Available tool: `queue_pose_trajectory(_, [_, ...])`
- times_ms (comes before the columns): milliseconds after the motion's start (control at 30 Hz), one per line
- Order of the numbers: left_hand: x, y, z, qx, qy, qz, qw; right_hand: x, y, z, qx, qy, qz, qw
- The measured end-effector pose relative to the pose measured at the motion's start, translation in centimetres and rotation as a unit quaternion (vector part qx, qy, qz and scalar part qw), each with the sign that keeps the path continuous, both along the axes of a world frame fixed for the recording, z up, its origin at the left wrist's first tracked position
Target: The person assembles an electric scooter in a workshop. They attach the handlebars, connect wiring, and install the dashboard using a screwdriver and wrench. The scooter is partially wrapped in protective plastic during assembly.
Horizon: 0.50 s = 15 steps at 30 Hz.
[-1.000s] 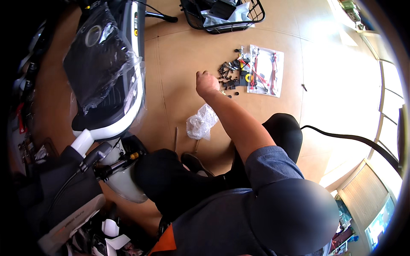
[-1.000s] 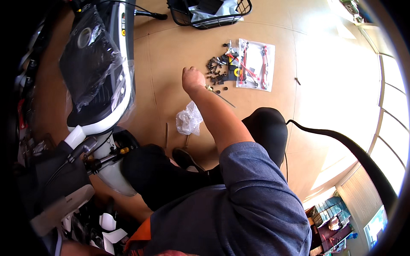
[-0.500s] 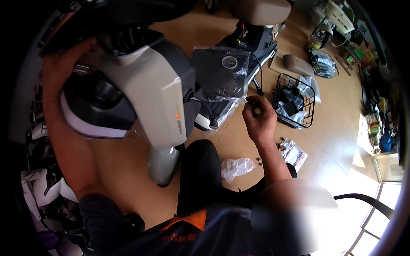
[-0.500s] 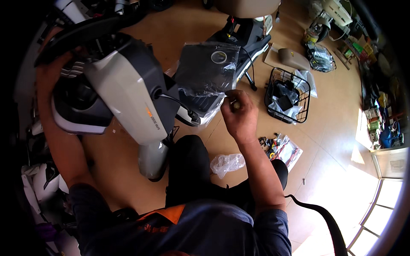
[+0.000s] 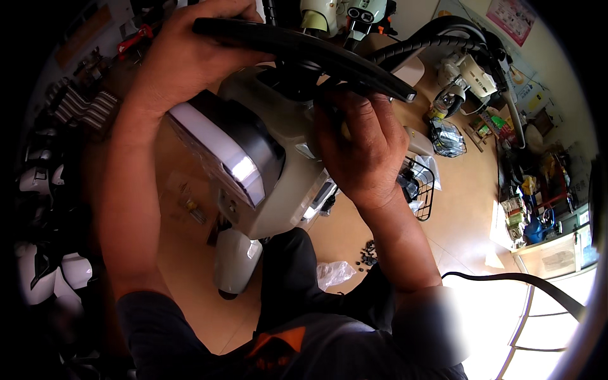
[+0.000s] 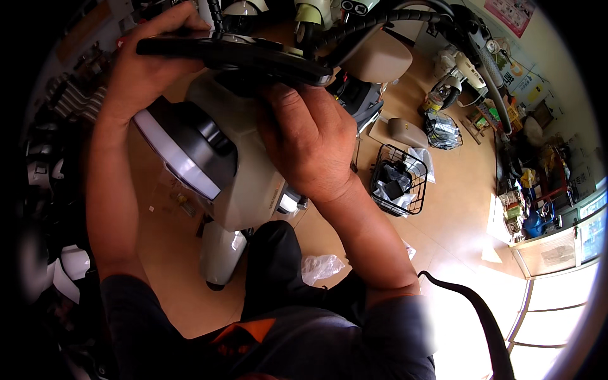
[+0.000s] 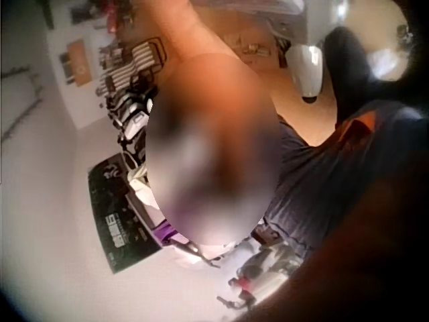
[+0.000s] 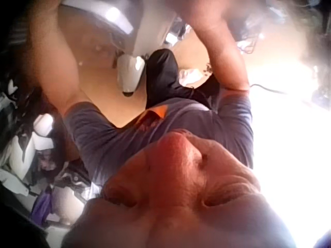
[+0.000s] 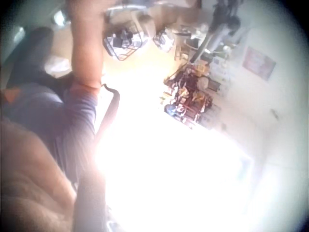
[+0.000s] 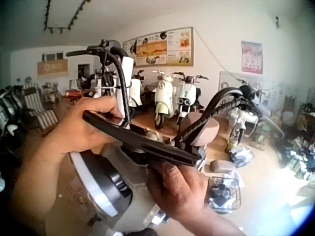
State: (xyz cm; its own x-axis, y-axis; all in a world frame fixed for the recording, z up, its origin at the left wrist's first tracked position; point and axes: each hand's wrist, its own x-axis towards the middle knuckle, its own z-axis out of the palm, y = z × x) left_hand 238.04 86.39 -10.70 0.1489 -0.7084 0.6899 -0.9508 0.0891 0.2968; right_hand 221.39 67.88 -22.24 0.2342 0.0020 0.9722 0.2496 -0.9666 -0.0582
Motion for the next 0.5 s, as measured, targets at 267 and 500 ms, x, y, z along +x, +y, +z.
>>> queue_pose_trajectory(267, [-0.1, 0.0, -0.3, -0.012, 0.009, 0.030, 0.999, 0.8, 1.3, 0.5, -0.014, 0.001, -0.086, 0.996])
queue_pose_trajectory(500, [-0.7, 0.0, 0.3, -0.023, 0.000, 0.001, 1.000, 1.2, 1.8, 0.7, -0.018, 0.007, -0.132, 0.991])
